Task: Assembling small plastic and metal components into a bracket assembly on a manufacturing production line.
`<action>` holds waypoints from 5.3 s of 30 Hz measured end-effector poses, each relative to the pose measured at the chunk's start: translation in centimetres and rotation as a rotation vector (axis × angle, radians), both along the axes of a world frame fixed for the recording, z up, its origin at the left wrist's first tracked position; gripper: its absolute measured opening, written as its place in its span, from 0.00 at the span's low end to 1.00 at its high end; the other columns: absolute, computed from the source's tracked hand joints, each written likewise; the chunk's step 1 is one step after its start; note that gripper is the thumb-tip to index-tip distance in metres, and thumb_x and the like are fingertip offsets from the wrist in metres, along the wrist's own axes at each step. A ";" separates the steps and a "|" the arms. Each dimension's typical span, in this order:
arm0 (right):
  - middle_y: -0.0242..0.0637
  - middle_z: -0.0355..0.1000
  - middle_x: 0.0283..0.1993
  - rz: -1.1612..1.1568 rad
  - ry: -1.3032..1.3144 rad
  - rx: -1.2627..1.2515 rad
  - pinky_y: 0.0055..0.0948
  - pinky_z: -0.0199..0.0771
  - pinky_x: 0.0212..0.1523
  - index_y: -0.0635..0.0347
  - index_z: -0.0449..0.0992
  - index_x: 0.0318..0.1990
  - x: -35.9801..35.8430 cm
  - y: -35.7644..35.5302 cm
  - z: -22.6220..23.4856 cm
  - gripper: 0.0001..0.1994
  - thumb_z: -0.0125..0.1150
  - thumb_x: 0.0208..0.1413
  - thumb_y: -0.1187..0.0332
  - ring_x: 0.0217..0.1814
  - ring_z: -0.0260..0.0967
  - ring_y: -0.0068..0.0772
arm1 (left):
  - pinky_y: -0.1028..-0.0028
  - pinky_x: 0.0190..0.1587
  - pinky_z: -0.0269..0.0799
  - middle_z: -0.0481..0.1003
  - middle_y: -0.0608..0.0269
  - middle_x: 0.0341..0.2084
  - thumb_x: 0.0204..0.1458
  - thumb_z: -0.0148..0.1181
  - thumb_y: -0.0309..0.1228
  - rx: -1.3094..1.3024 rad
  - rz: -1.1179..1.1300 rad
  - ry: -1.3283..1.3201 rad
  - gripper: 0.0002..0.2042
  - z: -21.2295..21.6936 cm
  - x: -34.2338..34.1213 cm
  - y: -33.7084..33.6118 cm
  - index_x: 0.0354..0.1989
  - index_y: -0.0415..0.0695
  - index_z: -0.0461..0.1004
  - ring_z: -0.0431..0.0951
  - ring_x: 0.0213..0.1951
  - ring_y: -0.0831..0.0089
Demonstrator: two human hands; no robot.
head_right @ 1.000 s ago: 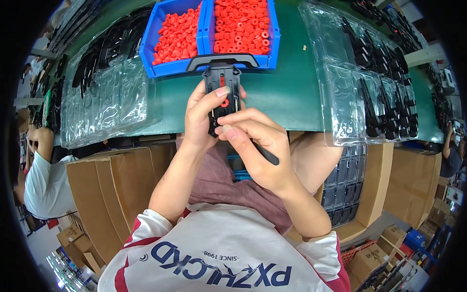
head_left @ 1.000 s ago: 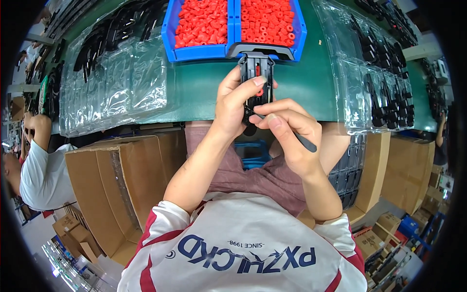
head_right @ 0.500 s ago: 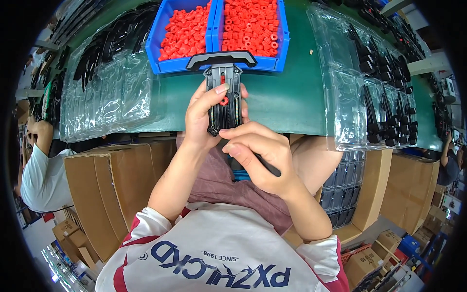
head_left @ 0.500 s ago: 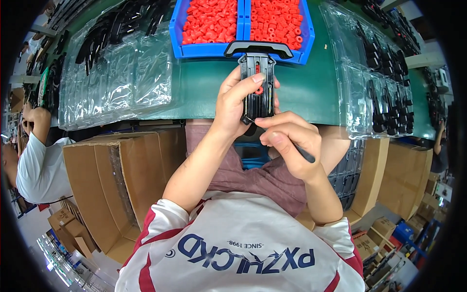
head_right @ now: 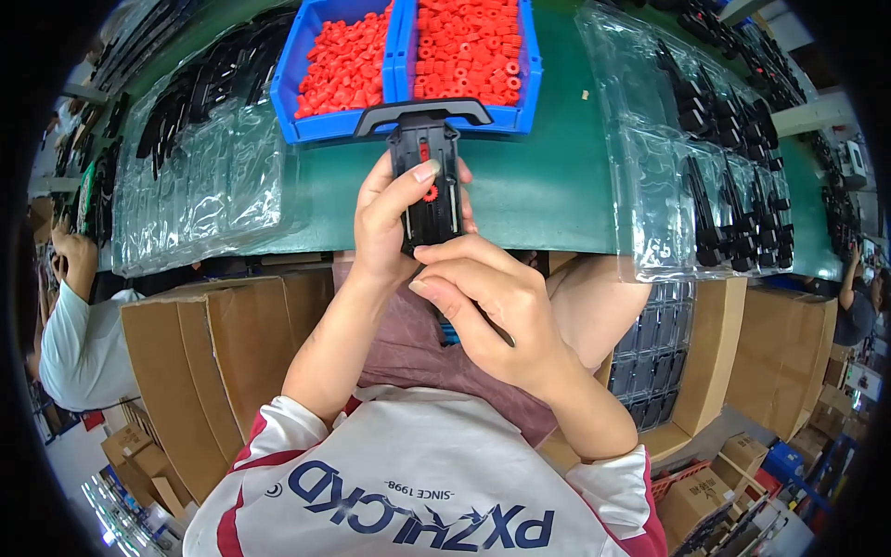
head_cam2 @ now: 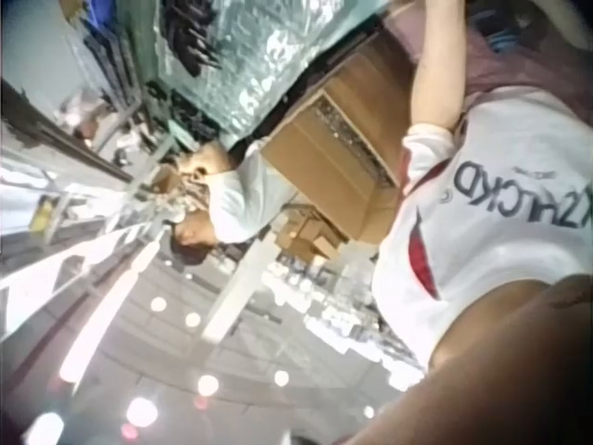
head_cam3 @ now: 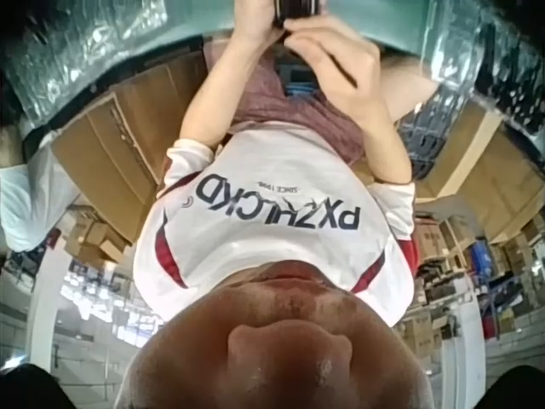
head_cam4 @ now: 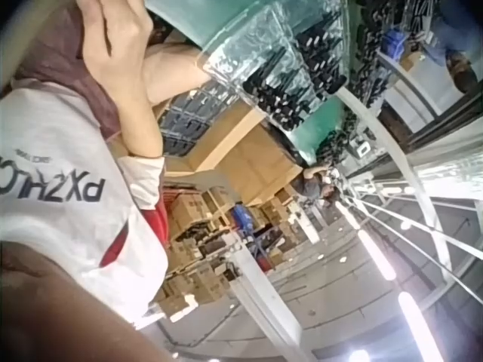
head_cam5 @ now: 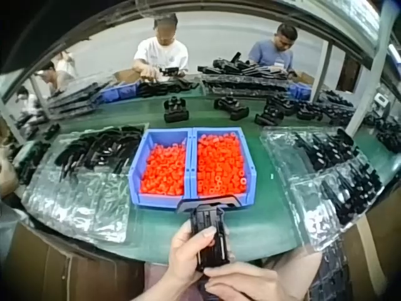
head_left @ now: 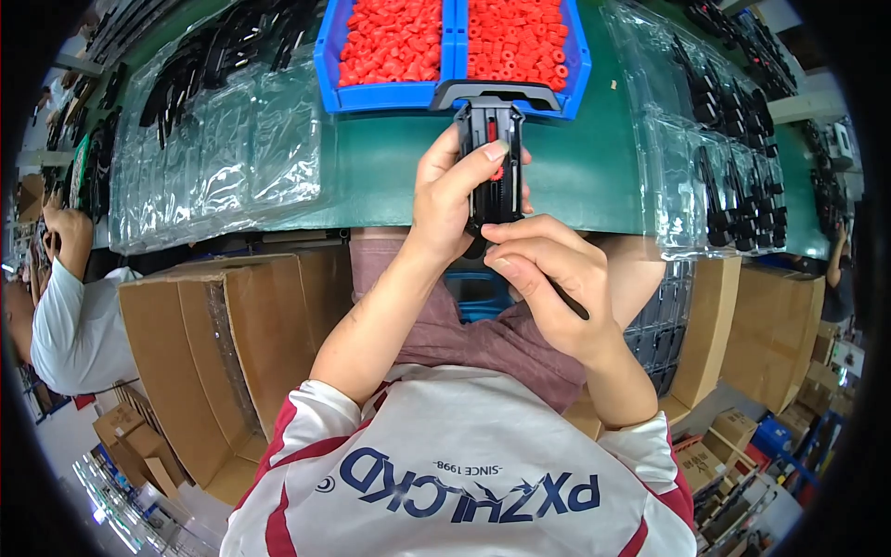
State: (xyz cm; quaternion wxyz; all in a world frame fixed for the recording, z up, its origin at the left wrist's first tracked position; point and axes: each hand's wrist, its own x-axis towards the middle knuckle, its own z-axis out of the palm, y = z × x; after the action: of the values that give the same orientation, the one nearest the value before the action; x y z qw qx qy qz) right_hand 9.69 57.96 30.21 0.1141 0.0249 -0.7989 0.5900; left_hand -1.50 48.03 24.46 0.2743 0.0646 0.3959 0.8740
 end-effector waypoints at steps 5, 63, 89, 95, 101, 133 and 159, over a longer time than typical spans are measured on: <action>0.40 0.76 0.41 -0.140 -0.030 -0.198 0.21 0.69 0.34 0.68 0.77 0.45 1.5 3.7 1.1 0.10 0.52 0.58 0.77 0.32 0.69 0.28 | 0.67 0.31 0.79 0.75 0.46 0.39 0.56 0.51 0.27 0.038 0.024 -0.006 0.17 -0.5 0.0 -0.3 0.53 0.35 0.65 0.78 0.29 0.61; 0.33 0.70 0.31 -0.074 0.452 0.582 0.22 0.64 0.18 0.62 0.81 0.39 2.9 2.8 -0.4 0.13 0.70 0.42 0.73 0.21 0.64 0.24 | 0.60 0.53 0.75 0.67 0.36 0.57 0.51 0.52 0.15 0.040 -0.114 0.108 0.30 2.3 4.9 0.9 0.65 0.42 0.56 0.71 0.59 0.49; 0.31 0.66 0.31 -0.122 0.466 0.548 0.21 0.60 0.18 0.63 0.78 0.40 5.1 5.5 -1.7 0.12 0.65 0.45 0.73 0.22 0.62 0.24 | 0.63 0.50 0.78 0.70 0.38 0.54 0.50 0.52 0.16 -0.112 -0.163 0.189 0.28 2.2 6.0 3.8 0.62 0.38 0.58 0.75 0.55 0.52; 0.35 0.71 0.33 -0.140 0.373 0.487 0.23 0.67 0.22 0.63 0.81 0.39 6.1 5.3 -0.9 0.13 0.71 0.42 0.75 0.24 0.66 0.27 | 0.68 0.44 0.79 0.75 0.39 0.46 0.58 0.51 0.26 -0.258 -0.059 0.121 0.19 2.9 6.7 5.1 0.57 0.38 0.62 0.80 0.45 0.52; 0.35 0.72 0.36 -0.276 0.280 0.406 0.20 0.67 0.23 0.61 0.81 0.37 8.2 5.9 -0.6 0.12 0.71 0.42 0.75 0.26 0.67 0.24 | 0.68 0.40 0.80 0.77 0.40 0.42 0.60 0.50 0.27 -0.242 -0.145 0.129 0.15 0.6 6.0 5.5 0.55 0.38 0.65 0.82 0.39 0.57; 0.51 0.78 0.42 -1.204 -0.812 0.597 0.42 0.75 0.46 0.65 0.78 0.48 36.7 31.3 -29.0 0.19 0.55 0.48 0.70 0.44 0.74 0.55 | 0.67 0.43 0.79 0.75 0.37 0.46 0.61 0.48 0.25 -0.168 -0.247 0.226 0.17 -0.4 2.3 4.3 0.58 0.36 0.63 0.81 0.42 0.55; 0.38 0.76 0.45 -1.392 -0.019 -0.252 0.26 0.70 0.50 0.65 0.75 0.51 28.3 23.9 -11.0 0.15 0.57 0.62 0.65 0.45 0.72 0.31 | 0.71 0.42 0.80 0.77 0.42 0.45 0.60 0.53 0.24 0.034 -0.266 0.131 0.17 -1.0 3.0 3.3 0.57 0.45 0.61 0.82 0.39 0.62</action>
State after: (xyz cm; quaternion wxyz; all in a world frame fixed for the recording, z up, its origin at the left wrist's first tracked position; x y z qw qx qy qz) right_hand 38.03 81.82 19.25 0.4601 -0.5102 -0.5556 0.4682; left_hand 1.54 51.31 23.50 0.3600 0.1781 0.3860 0.8305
